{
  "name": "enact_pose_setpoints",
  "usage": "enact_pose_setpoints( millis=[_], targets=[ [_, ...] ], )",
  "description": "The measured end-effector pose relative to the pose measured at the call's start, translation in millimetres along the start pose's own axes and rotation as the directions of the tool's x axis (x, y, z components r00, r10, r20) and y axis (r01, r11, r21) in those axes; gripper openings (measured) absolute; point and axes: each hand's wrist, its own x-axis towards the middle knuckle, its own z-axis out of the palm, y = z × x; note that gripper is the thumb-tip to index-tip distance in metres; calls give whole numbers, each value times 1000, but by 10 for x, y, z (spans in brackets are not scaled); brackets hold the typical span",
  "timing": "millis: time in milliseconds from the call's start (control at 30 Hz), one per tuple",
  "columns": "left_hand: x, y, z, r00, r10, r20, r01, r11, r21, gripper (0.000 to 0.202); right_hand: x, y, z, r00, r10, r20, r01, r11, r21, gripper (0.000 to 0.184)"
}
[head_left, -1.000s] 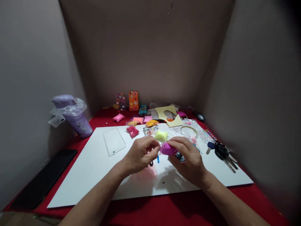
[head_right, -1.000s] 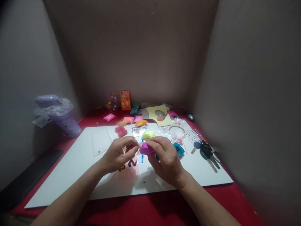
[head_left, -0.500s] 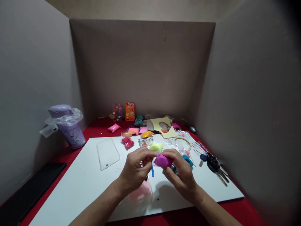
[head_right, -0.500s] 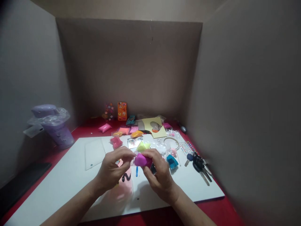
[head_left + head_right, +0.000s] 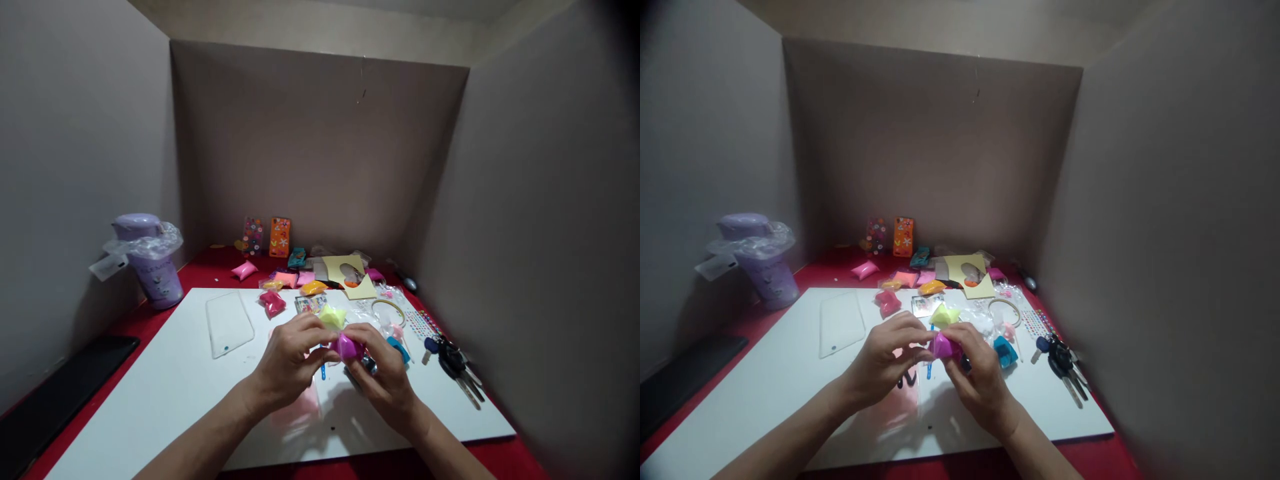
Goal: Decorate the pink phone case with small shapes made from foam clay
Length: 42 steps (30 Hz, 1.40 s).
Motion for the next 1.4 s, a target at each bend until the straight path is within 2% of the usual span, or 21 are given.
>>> enact_pose_setpoints(
  millis=[233, 400, 633, 767, 867, 967, 1033, 1100, 1267, 1400],
  targets=[
    [-20, -9, 38, 1000, 3, -16, -3, 999, 43, 8, -18, -4, 37, 1000, -2, 17, 2, 999, -42, 28],
    [-22, -11, 72, 999, 23, -47, -19, 998, 67, 12, -9, -17, 57, 1000, -28, 11, 29, 998, -53, 27],
    [-19, -24, 81, 991, -118, -66, 116, 993, -31, 6, 11, 0, 37, 998, -36, -49, 32, 996, -79, 24],
    [-13, -11, 72, 982, -174, -73, 173, 985, -11, 10, 2, 23, 46, 988, -109, -112, 89, 982, -166, 27],
    [11, 25, 63, 945, -323, -58, 322, 947, -20, 11, -20, 54, 44, 974, -178, -142, 137, 957, -256, 31],
    [37, 71, 49, 877, -481, 12, 478, 868, -136, 13, -27, 62, 19, 960, -249, -130, 192, 920, -342, 37],
    [45, 96, 44, 840, -539, 68, 539, 813, -221, 15, -18, 50, 2, 951, -291, -103, 234, 897, -374, 40],
    [47, 110, 46, 823, -562, 83, 563, 785, -261, 16, -4, 36, -5, 946, -315, -74, 265, 885, -384, 42],
    [47, 112, 68, 811, -576, 101, 574, 750, -328, 15, -6, 52, 2, 939, -342, -41, 300, 871, -388, 50],
    [35, 105, 75, 805, -573, 155, 591, 747, -306, 15, -41, 94, 7, 933, -360, -30, 309, 838, -449, 49]
  ],
)
